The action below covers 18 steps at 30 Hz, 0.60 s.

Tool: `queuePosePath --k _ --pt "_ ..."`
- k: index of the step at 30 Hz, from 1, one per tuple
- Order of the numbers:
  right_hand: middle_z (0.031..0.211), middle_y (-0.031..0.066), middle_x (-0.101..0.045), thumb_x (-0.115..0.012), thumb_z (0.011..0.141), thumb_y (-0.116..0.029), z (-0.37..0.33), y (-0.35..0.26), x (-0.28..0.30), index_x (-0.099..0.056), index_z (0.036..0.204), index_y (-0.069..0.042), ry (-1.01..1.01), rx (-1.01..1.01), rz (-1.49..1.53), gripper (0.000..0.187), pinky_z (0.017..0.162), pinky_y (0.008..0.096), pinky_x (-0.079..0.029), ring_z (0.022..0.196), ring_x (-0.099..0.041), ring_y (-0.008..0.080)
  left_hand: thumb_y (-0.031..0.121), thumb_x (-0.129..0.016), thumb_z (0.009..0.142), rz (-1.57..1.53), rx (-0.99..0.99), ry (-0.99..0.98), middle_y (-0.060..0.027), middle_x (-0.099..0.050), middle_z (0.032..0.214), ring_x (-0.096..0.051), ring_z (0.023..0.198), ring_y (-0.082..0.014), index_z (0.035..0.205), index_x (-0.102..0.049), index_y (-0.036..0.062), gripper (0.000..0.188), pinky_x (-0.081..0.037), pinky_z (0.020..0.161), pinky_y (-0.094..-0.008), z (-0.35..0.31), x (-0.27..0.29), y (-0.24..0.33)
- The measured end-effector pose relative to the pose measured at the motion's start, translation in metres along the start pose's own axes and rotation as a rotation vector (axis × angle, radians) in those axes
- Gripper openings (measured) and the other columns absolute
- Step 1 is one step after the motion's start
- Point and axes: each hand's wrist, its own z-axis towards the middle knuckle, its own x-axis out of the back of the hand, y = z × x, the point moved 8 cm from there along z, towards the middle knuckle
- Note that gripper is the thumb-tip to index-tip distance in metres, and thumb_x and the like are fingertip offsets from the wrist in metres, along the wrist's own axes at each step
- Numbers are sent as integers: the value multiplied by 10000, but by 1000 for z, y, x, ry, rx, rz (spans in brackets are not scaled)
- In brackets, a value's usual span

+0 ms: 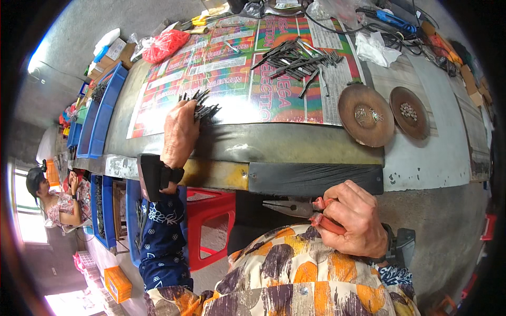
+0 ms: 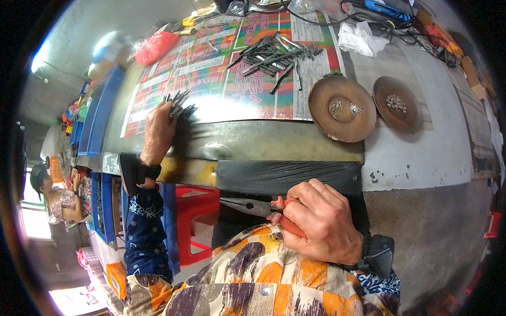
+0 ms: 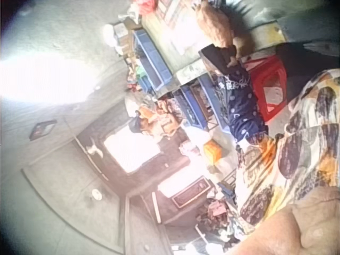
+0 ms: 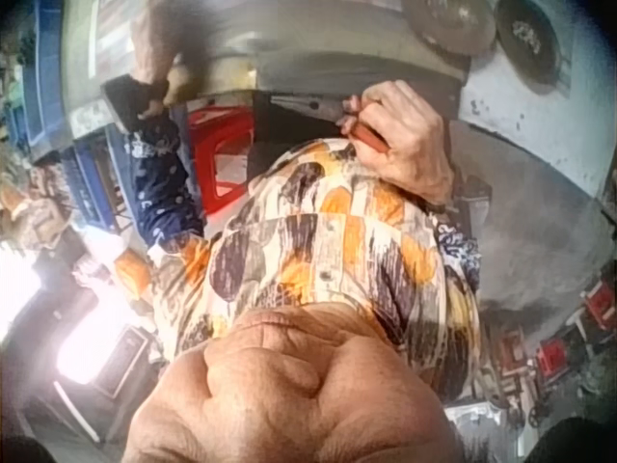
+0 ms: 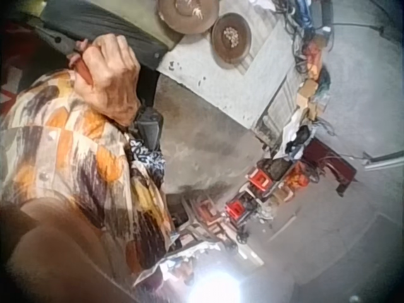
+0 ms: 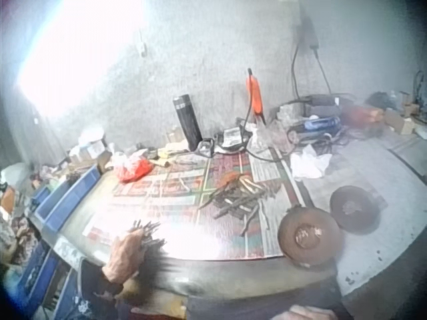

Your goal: The person repeatedly picks up thin metal rods from a table, uses pliers to trim or bend the ends, and places the finished pieces into a blue bin. The process is continuous and repetitive throughout the clip.

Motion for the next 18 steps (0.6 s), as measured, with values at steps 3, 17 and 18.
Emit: queuePosePath --k 3,17,18 --pt "898 118 -582 -758 680 -79 -2 0 -2 -628 800 -11 -4 -6 -17 190 691 391 -506 776 -595 268 -92 -655 709 -29 37 -84 -211 -601 867 -597 834 -437 1026 -601 -7 332 -493 726 -480 -2 -4 4" --pt "923 116 -566 -751 687 -68 -2 -9 2 -620 839 -16 95 39 -99 206 702 392 -505 799 -589 283 -23 -580 948 -141 207 72 -92 -718 825 -691 749 -163 1059 -621 41 134 -527 650 -313 -2 38 51" --pt "927 115 -565 -750 689 -66 -1 -10 3 -619 840 -17 104 45 -113 205 704 395 -499 806 -587 283 -4 -600 943 -295 306 53 -91 -711 808 -683 728 -160 1057 -622 30 121 -520 651 -314 -7 41 56"
